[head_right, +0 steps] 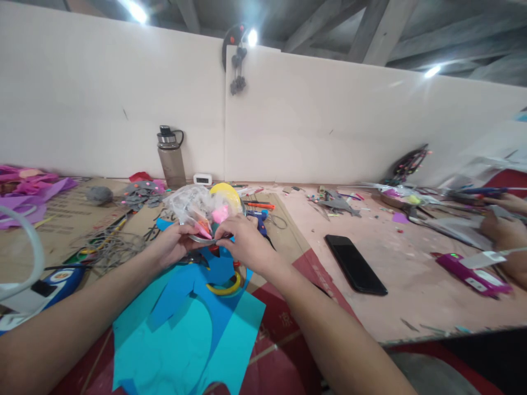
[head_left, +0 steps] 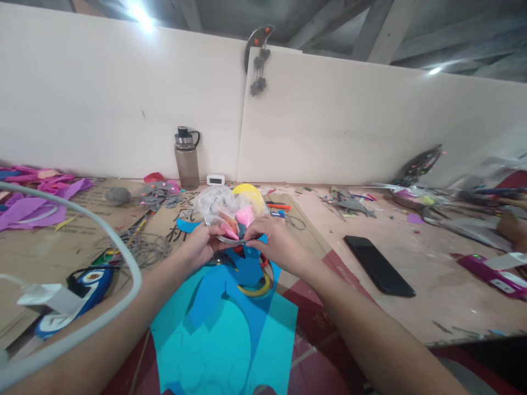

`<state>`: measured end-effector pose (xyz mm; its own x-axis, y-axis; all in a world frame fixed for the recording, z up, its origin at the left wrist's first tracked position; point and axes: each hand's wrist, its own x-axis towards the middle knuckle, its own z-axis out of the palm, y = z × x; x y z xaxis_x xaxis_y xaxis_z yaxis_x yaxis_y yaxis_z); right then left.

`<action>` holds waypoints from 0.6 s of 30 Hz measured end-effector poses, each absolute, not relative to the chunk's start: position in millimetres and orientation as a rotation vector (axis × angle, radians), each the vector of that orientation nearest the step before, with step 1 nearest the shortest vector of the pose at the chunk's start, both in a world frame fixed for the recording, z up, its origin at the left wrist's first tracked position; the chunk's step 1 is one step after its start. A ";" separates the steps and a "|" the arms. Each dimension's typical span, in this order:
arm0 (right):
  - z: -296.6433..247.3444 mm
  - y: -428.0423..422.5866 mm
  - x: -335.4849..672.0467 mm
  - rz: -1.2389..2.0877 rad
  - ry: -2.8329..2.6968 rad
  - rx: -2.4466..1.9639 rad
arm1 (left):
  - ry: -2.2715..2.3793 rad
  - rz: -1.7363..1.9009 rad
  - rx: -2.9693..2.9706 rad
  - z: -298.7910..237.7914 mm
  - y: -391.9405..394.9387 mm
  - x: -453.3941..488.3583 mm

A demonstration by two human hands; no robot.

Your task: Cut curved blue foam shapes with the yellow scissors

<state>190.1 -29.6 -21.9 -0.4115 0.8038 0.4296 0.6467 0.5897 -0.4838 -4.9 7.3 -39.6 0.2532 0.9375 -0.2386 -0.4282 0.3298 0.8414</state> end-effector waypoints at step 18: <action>-30.1 -5.6 207.5 0.822 -1.192 -0.983 | 0.800 1.306 0.642 -43.2 23.8 -15.7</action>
<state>207.5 -5.6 -30.1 0.1933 0.9130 0.3592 -0.0110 0.3681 -0.9297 -15.7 23.8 -43.2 0.0733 0.9862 -0.1486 -0.5805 0.1634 0.7977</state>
